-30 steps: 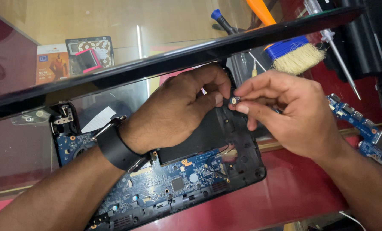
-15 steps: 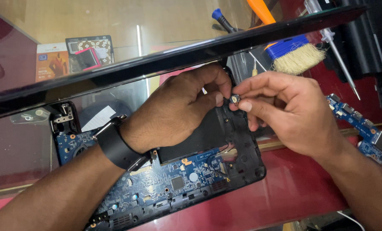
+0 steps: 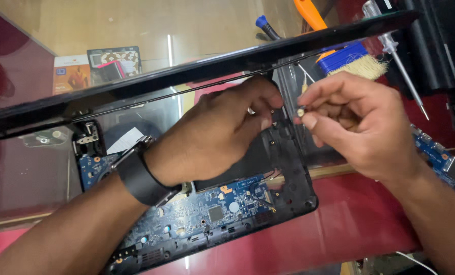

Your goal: The person handles a small cylindrical electronic component and places it onto a circuit board inside an open laptop chassis. They then peel a black adhesive strip from the board and press it down, working with their hands throughout the clip.

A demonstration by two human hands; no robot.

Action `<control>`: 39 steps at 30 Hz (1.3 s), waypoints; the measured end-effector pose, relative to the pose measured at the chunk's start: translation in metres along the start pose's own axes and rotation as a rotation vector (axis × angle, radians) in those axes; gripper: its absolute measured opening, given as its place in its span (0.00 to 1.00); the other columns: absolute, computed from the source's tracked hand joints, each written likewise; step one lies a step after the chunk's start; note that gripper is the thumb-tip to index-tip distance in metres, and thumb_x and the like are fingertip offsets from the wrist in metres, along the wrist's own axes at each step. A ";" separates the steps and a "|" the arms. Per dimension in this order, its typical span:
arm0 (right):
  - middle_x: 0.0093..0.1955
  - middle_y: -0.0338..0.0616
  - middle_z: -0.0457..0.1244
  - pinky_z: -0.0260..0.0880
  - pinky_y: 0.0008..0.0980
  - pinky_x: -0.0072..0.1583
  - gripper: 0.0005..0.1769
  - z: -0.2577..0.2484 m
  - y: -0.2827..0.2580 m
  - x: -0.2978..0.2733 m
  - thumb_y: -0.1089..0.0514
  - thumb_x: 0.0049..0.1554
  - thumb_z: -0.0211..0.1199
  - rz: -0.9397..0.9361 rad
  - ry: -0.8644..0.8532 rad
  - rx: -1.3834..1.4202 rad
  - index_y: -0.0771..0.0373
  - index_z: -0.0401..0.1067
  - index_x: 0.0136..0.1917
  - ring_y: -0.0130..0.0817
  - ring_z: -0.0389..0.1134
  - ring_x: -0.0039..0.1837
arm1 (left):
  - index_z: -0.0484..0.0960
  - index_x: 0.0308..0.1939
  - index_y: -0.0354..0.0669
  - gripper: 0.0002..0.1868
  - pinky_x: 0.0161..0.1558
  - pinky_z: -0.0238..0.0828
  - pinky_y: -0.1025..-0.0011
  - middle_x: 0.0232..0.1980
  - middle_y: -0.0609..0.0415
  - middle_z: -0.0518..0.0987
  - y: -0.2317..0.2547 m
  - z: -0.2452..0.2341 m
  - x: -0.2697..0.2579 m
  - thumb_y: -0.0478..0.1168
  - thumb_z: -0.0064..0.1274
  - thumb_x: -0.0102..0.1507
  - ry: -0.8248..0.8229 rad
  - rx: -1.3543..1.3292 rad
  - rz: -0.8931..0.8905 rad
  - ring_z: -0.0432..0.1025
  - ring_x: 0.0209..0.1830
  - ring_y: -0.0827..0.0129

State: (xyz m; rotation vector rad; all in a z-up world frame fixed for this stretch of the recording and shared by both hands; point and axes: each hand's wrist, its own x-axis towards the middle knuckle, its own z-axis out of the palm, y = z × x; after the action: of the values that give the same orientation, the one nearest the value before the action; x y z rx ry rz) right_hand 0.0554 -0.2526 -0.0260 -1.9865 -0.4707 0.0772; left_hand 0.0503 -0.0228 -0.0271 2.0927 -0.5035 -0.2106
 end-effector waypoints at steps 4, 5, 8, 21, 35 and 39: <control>0.41 0.46 0.67 0.65 0.15 0.37 0.08 -0.002 -0.001 -0.005 0.72 0.60 0.63 -0.091 0.041 -0.030 0.70 0.71 0.53 0.24 0.66 0.34 | 0.74 0.49 0.56 0.10 0.47 0.62 0.58 0.29 0.61 0.83 0.013 -0.005 -0.011 0.36 0.43 0.66 0.027 0.234 0.150 0.80 0.33 0.56; 0.42 0.48 0.66 0.67 0.17 0.38 0.08 -0.002 0.000 -0.006 0.73 0.60 0.63 -0.127 0.048 -0.021 0.71 0.70 0.54 0.26 0.66 0.34 | 0.75 0.43 0.53 0.10 0.50 0.61 0.58 0.31 0.62 0.82 0.014 -0.006 -0.014 0.31 0.45 0.63 0.036 0.257 0.270 0.78 0.34 0.60; 0.46 0.52 0.66 0.68 0.18 0.40 0.09 -0.002 0.001 -0.009 0.74 0.61 0.62 -0.197 0.061 0.005 0.73 0.68 0.55 0.28 0.67 0.35 | 0.78 0.36 0.47 0.10 0.42 0.67 0.60 0.34 0.58 0.82 0.030 -0.014 -0.019 0.26 0.49 0.60 -0.032 0.257 0.402 0.78 0.33 0.61; 0.47 0.49 0.67 0.67 0.19 0.44 0.10 0.006 0.002 -0.019 0.74 0.58 0.66 -0.265 0.109 -0.133 0.73 0.73 0.53 0.27 0.67 0.42 | 0.80 0.42 0.63 0.04 0.35 0.71 0.53 0.37 0.59 0.77 0.068 -0.055 -0.045 0.45 0.49 0.67 -0.382 0.723 -0.046 0.76 0.37 0.56; 0.45 0.47 0.70 0.70 0.19 0.41 0.09 0.010 0.004 -0.013 0.72 0.56 0.67 -0.410 0.046 -0.154 0.71 0.74 0.51 0.25 0.69 0.38 | 0.77 0.32 0.45 0.06 0.31 0.65 0.48 0.36 0.52 0.73 0.019 -0.044 -0.081 0.35 0.47 0.63 -0.313 0.720 0.189 0.71 0.29 0.49; 0.46 0.48 0.71 0.73 0.15 0.39 0.11 0.011 0.002 -0.015 0.70 0.54 0.69 -0.412 0.027 -0.112 0.71 0.75 0.51 0.24 0.71 0.38 | 0.71 0.33 0.53 0.09 0.34 0.59 0.56 0.29 0.54 0.75 0.036 -0.048 -0.077 0.45 0.39 0.66 -0.297 0.486 -0.157 0.67 0.28 0.52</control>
State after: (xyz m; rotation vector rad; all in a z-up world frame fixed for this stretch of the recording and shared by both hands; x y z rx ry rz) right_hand 0.0397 -0.2493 -0.0345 -1.9565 -0.8719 -0.2374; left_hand -0.0124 0.0299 0.0256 2.5964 -0.6125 -0.5411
